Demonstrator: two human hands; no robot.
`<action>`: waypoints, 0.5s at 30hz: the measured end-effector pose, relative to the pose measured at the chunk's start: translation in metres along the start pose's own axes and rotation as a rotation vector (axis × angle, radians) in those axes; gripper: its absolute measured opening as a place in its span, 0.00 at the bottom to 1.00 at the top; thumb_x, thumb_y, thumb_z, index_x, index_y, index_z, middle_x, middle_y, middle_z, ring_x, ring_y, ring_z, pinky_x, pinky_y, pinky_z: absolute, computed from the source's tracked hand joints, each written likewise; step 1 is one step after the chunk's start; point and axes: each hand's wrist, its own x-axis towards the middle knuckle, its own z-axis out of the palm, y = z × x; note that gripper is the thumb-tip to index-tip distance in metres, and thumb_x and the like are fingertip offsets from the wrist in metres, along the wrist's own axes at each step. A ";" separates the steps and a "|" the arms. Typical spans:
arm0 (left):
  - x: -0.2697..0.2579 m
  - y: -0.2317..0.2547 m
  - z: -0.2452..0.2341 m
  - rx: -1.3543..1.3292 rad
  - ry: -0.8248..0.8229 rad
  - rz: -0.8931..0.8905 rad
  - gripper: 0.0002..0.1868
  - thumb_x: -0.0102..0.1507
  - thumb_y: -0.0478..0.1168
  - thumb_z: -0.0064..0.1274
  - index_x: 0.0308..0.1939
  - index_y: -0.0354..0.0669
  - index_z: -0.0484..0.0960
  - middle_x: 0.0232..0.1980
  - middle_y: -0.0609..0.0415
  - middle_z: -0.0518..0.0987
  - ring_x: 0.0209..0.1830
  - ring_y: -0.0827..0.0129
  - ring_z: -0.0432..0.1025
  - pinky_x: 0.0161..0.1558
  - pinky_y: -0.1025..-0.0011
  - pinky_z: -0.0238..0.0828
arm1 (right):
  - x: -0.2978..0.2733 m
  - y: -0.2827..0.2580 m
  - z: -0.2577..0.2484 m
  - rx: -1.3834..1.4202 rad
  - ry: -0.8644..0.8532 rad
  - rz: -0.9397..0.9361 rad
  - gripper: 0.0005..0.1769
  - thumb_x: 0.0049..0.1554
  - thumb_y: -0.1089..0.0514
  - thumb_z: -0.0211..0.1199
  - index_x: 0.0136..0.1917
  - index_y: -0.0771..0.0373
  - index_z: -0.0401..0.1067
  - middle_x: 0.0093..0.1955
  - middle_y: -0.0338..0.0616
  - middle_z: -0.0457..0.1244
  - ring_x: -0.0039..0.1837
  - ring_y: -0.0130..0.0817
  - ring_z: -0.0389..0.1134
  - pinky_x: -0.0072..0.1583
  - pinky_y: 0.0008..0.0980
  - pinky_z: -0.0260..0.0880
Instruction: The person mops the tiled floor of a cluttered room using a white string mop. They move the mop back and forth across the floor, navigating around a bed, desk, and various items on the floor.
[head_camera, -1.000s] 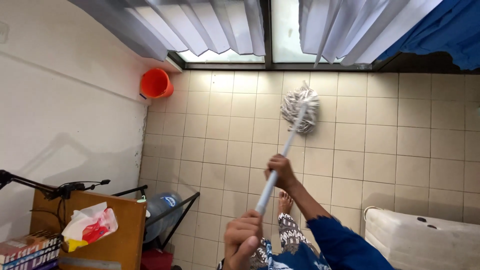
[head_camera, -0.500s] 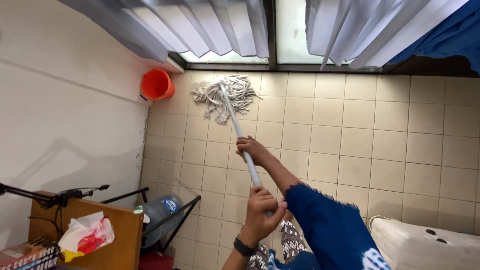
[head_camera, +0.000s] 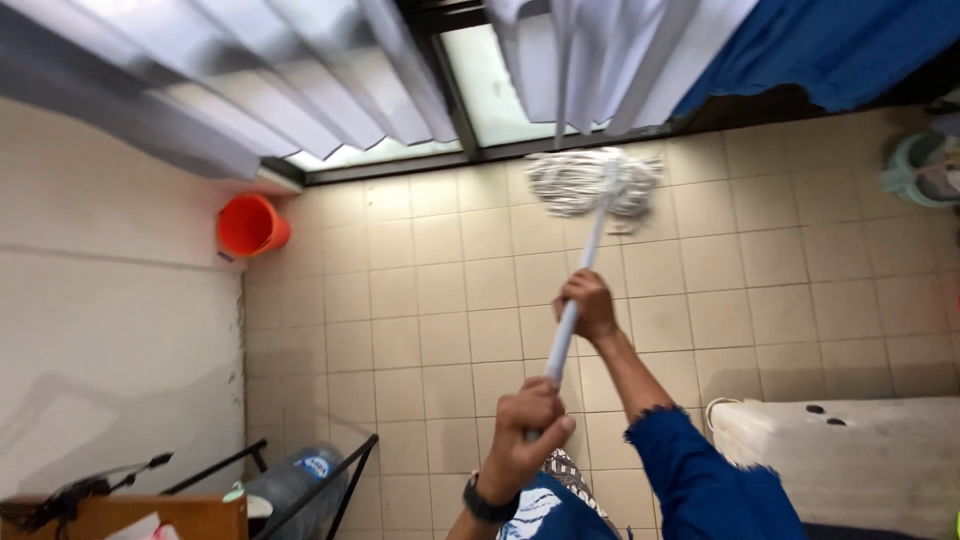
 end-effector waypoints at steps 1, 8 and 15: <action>0.003 -0.017 0.008 -0.004 -0.011 0.001 0.24 0.66 0.36 0.55 0.17 0.43 0.63 0.21 0.61 0.64 0.25 0.69 0.58 0.57 0.65 0.63 | -0.009 0.015 -0.010 -0.009 0.005 0.006 0.09 0.40 0.66 0.61 0.25 0.58 0.63 0.27 0.41 0.59 0.37 0.43 0.62 0.47 0.40 0.65; 0.006 -0.052 0.047 -0.073 -0.028 -0.009 0.24 0.63 0.28 0.54 0.16 0.43 0.60 0.17 0.61 0.60 0.23 0.71 0.56 0.56 0.64 0.68 | -0.064 0.053 -0.035 -0.010 -0.041 0.353 0.09 0.49 0.66 0.55 0.28 0.71 0.67 0.53 0.76 0.66 0.63 0.65 0.66 0.75 0.55 0.59; -0.032 0.039 0.022 0.012 0.232 -0.046 0.16 0.64 0.29 0.54 0.19 0.33 0.79 0.21 0.51 0.76 0.24 0.68 0.69 0.45 0.66 0.71 | -0.062 -0.030 0.018 0.298 -0.088 0.333 0.09 0.46 0.67 0.64 0.28 0.59 0.68 0.43 0.52 0.63 0.56 0.48 0.65 0.60 0.42 0.65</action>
